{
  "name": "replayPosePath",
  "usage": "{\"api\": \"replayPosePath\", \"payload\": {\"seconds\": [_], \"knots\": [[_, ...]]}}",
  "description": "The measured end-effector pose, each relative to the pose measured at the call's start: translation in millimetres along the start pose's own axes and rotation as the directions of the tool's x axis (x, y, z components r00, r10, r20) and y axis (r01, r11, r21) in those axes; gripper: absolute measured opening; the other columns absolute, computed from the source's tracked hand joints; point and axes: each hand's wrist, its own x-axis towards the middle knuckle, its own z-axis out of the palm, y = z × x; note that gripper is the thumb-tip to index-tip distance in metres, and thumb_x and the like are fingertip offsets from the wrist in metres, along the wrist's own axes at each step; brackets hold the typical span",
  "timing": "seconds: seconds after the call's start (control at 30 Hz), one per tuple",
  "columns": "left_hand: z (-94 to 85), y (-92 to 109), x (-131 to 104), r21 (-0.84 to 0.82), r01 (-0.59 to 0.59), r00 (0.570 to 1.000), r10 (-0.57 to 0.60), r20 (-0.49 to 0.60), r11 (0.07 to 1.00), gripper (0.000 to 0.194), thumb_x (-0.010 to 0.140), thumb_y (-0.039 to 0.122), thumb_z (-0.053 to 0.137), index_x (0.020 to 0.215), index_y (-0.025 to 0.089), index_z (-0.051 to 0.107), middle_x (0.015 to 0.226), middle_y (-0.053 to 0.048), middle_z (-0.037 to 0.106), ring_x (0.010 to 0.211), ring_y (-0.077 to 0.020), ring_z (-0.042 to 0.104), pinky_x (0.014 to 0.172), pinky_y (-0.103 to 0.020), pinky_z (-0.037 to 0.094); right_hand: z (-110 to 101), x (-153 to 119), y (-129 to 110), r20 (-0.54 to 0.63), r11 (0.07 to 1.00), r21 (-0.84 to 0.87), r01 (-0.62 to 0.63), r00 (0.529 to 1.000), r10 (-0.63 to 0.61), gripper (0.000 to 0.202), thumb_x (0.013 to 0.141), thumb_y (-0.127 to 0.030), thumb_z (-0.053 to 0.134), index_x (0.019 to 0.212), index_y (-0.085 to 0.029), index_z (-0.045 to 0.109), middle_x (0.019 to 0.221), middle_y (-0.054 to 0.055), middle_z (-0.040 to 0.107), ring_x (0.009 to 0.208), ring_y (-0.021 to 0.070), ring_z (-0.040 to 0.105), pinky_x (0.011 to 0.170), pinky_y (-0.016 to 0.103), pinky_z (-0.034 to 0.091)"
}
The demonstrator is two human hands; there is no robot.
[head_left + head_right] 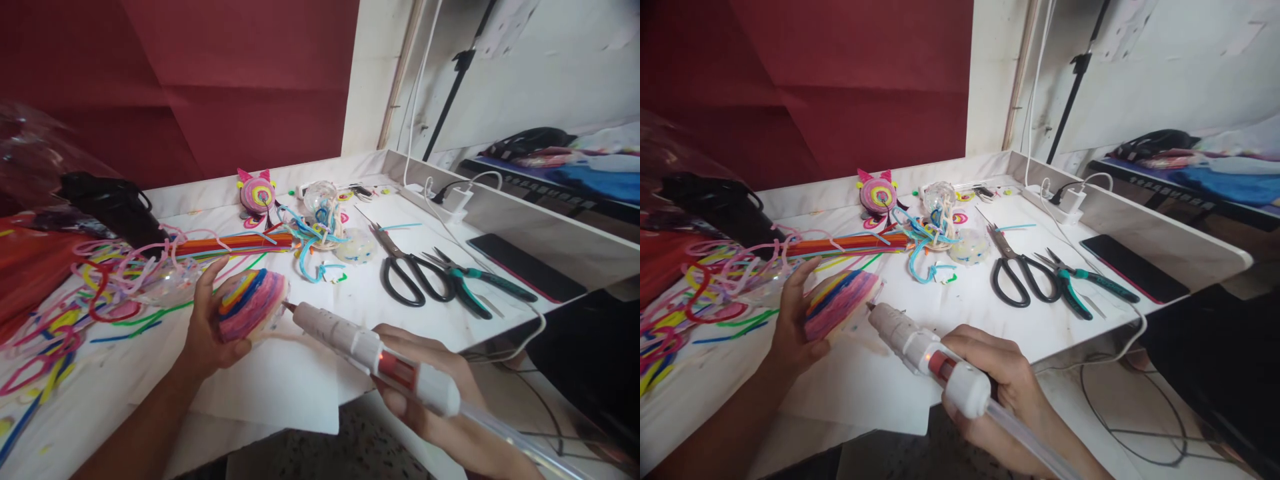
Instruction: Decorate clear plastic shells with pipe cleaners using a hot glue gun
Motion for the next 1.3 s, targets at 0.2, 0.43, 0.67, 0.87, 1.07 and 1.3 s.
{"api": "replayPosePath", "payload": {"seconds": [0.2,0.43,0.67,0.87,1.07,1.3], "knots": [[2.1,7.8,3.3,0.048,-0.059,0.998,0.058,0.033,0.997,0.093,0.063,0.056,0.083,0.145,0.035,0.043,0.122,-0.008,0.067,0.11,-0.0332,0.067,0.088,-0.041,0.057,-2.9,-1.0,3.3,-0.015,1.0,-0.027,0.004,1.0,-0.004,0.015,0.08,-0.019,0.06,0.068,-0.022,0.053,0.064,-0.001,0.051,0.055,0.0133,0.045,0.052,0.026,0.038],[-0.2,5.8,1.7,0.073,-0.076,0.996,0.072,0.054,0.994,0.096,0.064,0.058,0.081,0.148,0.035,0.039,0.128,-0.009,0.064,0.112,-0.0327,0.066,0.089,-0.039,0.056,-4.3,3.1,3.0,-0.014,0.998,0.013,-0.055,0.998,0.055,0.021,0.081,-0.023,0.057,0.064,-0.021,0.044,0.062,-0.002,0.043,0.054,0.0126,0.042,0.05,0.026,0.033],[-0.6,6.6,1.7,0.076,-0.095,0.994,0.09,0.069,0.993,0.099,0.066,0.056,0.081,0.15,0.031,0.036,0.133,-0.009,0.063,0.119,-0.0289,0.063,0.096,-0.033,0.051,-5.6,0.8,4.0,0.003,0.994,0.042,-0.102,0.995,0.102,0.018,0.078,-0.022,0.058,0.065,-0.021,0.045,0.064,-0.001,0.045,0.056,0.0128,0.044,0.051,0.025,0.033],[1.3,9.5,3.4,0.087,-0.104,0.993,0.098,0.064,0.991,0.096,0.066,0.056,0.08,0.15,0.033,0.038,0.129,-0.01,0.067,0.113,-0.0301,0.067,0.092,-0.036,0.055,-6.4,-3.4,3.2,0.009,0.997,0.057,-0.052,0.999,0.051,0.016,0.076,-0.018,0.056,0.065,-0.02,0.045,0.062,-0.003,0.043,0.056,0.0115,0.043,0.052,0.024,0.032],[1.7,7.7,0.3,0.042,-0.083,0.996,0.081,0.044,0.996,0.1,0.064,0.055,0.082,0.151,0.033,0.037,0.131,-0.01,0.066,0.115,-0.0325,0.066,0.092,-0.039,0.056,-6.5,-0.5,5.2,-0.012,0.991,0.077,-0.107,0.994,0.108,0.018,0.078,-0.023,0.057,0.066,-0.021,0.044,0.063,-0.002,0.043,0.057,0.0129,0.043,0.05,0.025,0.032],[-1.0,7.8,2.1,0.074,-0.102,0.992,0.095,0.087,0.992,0.098,0.068,0.06,0.078,0.152,0.032,0.035,0.132,-0.011,0.064,0.117,-0.0306,0.065,0.096,-0.037,0.054,-4.9,-1.5,-1.3,-0.002,0.998,0.042,-0.039,0.999,0.039,0.019,0.078,-0.02,0.057,0.063,-0.021,0.046,0.061,-0.002,0.045,0.054,0.0122,0.044,0.049,0.024,0.034]]}}
